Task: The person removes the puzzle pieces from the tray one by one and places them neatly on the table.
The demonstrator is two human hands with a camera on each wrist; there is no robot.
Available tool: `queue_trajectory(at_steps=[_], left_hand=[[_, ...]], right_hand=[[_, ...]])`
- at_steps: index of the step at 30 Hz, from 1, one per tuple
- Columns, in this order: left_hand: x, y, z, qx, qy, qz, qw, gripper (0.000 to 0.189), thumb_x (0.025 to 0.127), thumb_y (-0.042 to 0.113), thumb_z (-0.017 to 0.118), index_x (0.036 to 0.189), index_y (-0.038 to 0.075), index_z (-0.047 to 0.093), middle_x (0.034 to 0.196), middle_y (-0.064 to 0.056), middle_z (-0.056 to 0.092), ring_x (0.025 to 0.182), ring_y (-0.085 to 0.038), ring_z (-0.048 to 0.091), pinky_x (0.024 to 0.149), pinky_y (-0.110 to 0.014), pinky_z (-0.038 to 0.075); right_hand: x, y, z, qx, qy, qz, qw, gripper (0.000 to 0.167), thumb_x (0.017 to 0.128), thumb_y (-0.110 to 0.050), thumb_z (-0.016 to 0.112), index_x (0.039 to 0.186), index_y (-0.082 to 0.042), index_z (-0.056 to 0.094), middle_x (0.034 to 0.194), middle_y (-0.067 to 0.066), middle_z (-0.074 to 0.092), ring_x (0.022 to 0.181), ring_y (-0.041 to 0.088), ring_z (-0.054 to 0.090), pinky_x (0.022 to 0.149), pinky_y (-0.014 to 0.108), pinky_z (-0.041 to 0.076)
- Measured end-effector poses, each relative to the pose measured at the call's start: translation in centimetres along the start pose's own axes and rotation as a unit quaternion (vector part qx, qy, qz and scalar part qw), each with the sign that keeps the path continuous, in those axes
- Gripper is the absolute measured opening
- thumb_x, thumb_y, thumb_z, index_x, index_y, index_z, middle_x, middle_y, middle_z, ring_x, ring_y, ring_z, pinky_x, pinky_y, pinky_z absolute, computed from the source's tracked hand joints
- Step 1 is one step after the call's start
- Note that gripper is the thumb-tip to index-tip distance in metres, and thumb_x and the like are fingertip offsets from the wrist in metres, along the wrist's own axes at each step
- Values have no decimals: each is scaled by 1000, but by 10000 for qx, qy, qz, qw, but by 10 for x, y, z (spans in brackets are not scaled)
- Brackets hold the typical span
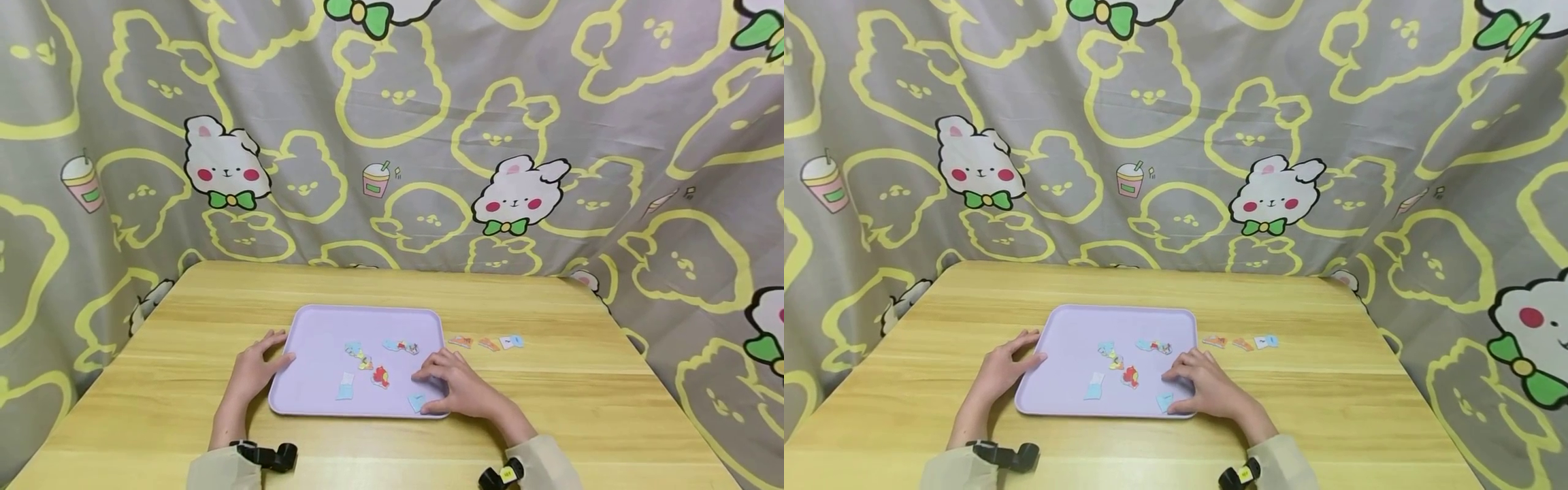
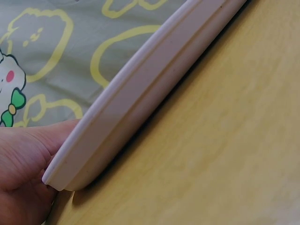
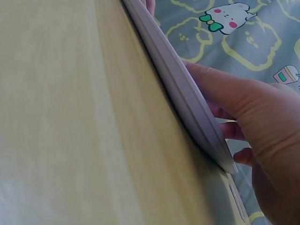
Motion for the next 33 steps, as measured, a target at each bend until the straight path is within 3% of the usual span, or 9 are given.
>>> queue_trajectory(at_steps=[16, 33], left_hand=[[1, 1, 0, -75, -24, -40, 10000, 53, 94, 23, 65, 141, 3, 51, 156, -25, 32, 146, -48, 23, 120, -62, 21], [1, 0, 1, -40, -2, -26, 10000, 53, 94, 23, 66, 141, 4, 51, 156, -25, 32, 146, -48, 24, 120, -62, 22]], right_hand=[[2, -6, 0, 33, -324, -339, 9989, 21, 80, -36, 79, 97, -24, 76, 96, -15, 62, 95, 1, 49, 87, 28, 41], [2, -11, 3, -79, 95, -625, 9980, 17, 80, -29, 80, 91, -21, 71, 89, -12, 63, 88, 0, 52, 89, 29, 49]])
Point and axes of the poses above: each hand's wrist, its own x-axis towards the middle knuckle, its own z-axis out of the palm, y = z × x, the point moved 5 cm from there along x, towards the middle knuckle
